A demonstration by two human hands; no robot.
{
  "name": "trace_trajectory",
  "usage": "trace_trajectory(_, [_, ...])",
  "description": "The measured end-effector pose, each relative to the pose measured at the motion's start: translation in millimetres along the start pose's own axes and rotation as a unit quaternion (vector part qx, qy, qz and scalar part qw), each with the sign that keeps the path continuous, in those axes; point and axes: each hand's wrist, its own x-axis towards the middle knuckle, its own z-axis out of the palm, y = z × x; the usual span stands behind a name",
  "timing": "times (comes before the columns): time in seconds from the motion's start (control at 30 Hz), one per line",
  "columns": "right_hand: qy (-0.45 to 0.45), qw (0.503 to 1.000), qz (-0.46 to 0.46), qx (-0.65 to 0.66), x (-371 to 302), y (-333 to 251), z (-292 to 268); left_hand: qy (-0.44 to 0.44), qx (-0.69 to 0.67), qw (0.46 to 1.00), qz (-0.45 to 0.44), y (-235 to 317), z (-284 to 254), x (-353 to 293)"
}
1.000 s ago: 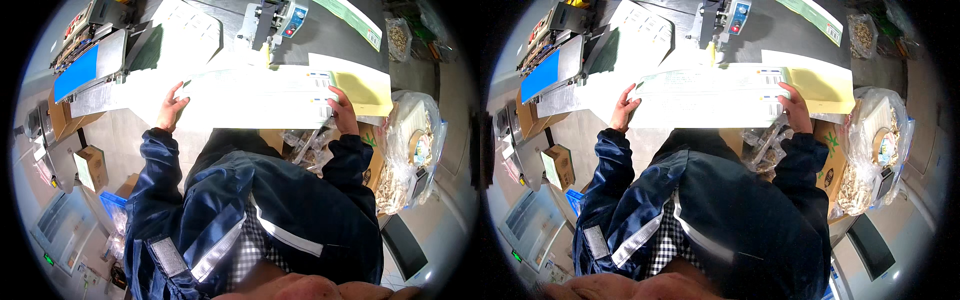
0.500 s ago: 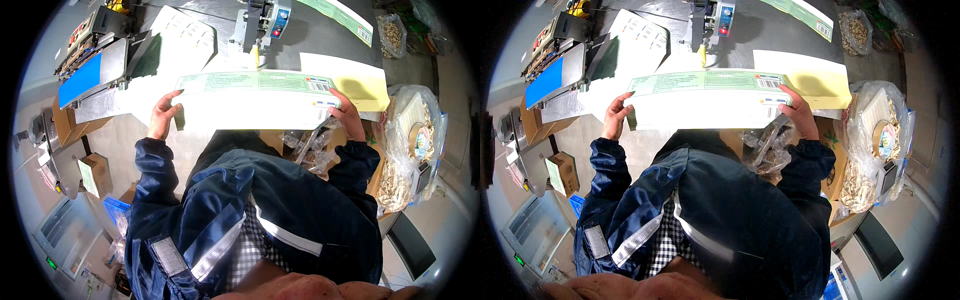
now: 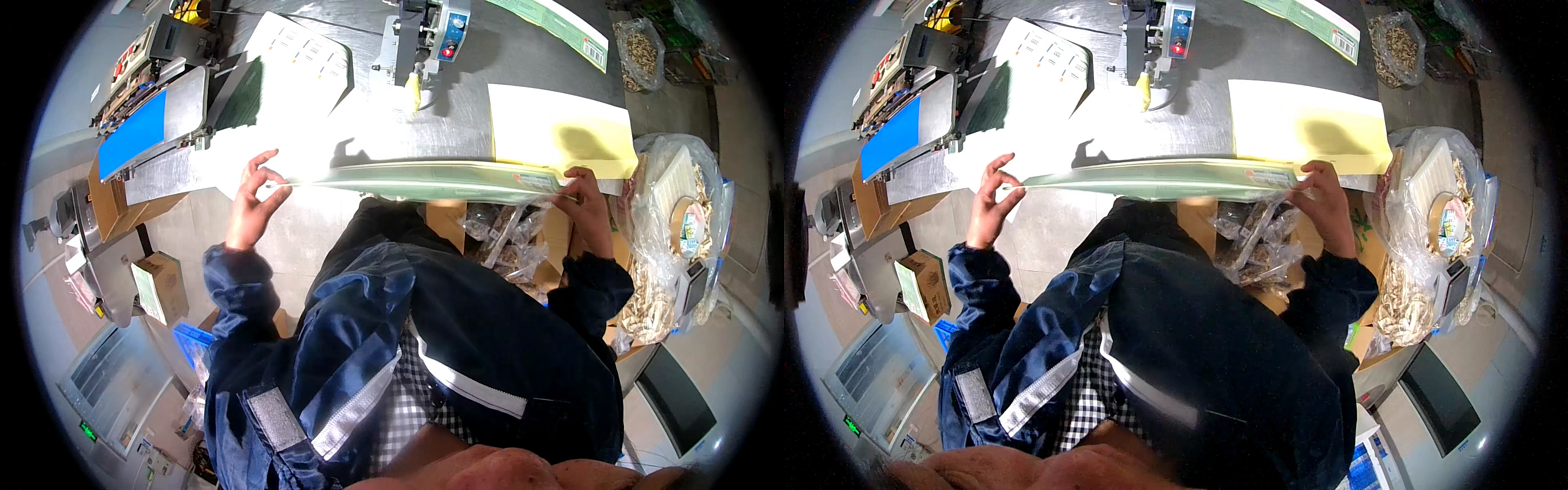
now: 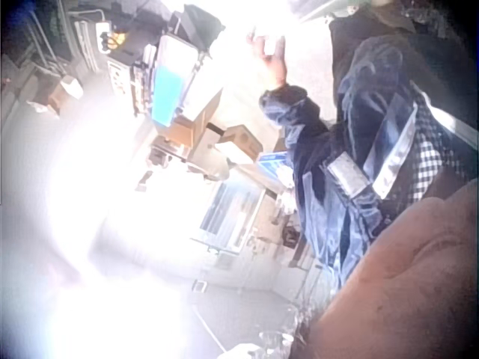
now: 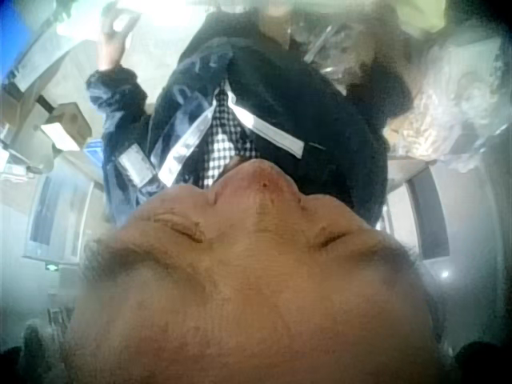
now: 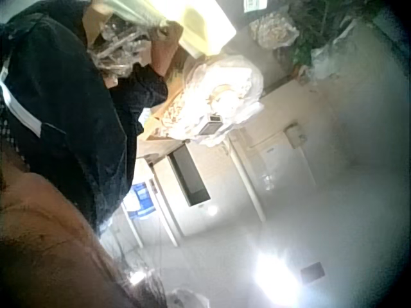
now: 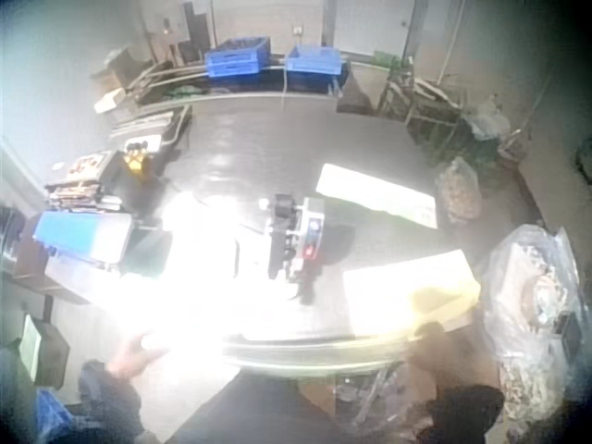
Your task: The person operates a sewing machine to stitch a yellow paper insert into a green printed paper sheet. The person repeatedly aligns the paper under the needle, feeds it through the machine, and stacks the finished units on the table.
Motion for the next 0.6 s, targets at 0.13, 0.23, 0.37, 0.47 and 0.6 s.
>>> trace_trajectory(0.13, [-0.031,0.952,0.112,0.283,-28,-4,-28,-0.096,-0.249,0.955,-0.127,21,-26,-5])
trace_trajectory(0.23, [-0.005,0.944,0.167,0.284,5,-2,-2,-0.061,-0.287,0.940,-0.177,10,3,27])
trace_trajectory(0.37, [0.032,0.958,0.079,0.274,81,103,65,-0.011,-0.301,0.932,-0.199,-81,61,94])
trace_trajectory(0.47, [0.055,0.971,0.064,0.223,119,121,95,0.011,-0.317,0.930,-0.185,-133,85,137])
trace_trajectory(0.6, [0.103,0.977,0.103,0.155,147,132,114,0.034,-0.301,0.939,-0.160,-151,94,170])
